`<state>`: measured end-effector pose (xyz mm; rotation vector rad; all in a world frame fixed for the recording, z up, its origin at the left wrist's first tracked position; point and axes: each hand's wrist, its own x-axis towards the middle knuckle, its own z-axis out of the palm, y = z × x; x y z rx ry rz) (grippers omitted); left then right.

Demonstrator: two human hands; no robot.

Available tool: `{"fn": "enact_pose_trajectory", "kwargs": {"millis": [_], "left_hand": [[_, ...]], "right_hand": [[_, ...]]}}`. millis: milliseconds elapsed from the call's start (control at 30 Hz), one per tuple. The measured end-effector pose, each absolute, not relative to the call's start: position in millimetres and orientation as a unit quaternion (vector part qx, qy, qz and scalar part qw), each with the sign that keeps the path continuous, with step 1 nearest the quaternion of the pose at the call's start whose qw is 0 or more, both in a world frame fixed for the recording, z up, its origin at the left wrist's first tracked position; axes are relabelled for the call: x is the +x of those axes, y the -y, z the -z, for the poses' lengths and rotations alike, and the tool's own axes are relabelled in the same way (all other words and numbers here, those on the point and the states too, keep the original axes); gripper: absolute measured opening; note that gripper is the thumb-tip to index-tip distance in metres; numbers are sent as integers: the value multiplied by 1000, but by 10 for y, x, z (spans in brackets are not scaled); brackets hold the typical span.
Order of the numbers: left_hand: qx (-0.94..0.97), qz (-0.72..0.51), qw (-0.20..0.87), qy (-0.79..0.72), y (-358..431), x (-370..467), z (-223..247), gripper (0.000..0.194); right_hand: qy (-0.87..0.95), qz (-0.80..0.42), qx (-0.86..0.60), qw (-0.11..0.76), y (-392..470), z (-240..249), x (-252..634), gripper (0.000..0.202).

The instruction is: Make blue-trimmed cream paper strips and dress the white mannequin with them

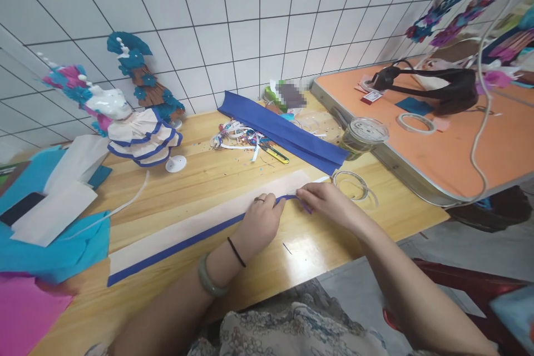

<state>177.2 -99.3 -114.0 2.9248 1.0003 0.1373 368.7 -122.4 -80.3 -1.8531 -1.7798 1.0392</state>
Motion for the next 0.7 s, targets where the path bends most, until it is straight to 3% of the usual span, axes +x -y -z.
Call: {"fn": "enact_pose_trajectory", "kwargs": {"millis": [133, 300, 700], "left_hand": [[946, -56, 14, -319, 983, 1749, 1173, 28], [943, -61, 11, -328, 993, 1761, 1171, 25], [943, -55, -1, -329, 994, 1765, 1214, 30]], "right_hand": [[581, -388, -679, 225, 1239, 887, 3891, 37], [613, -407, -649, 193, 1230, 948, 3876, 34], [623, -201, -743, 139, 1161, 865, 4175, 32]]}}
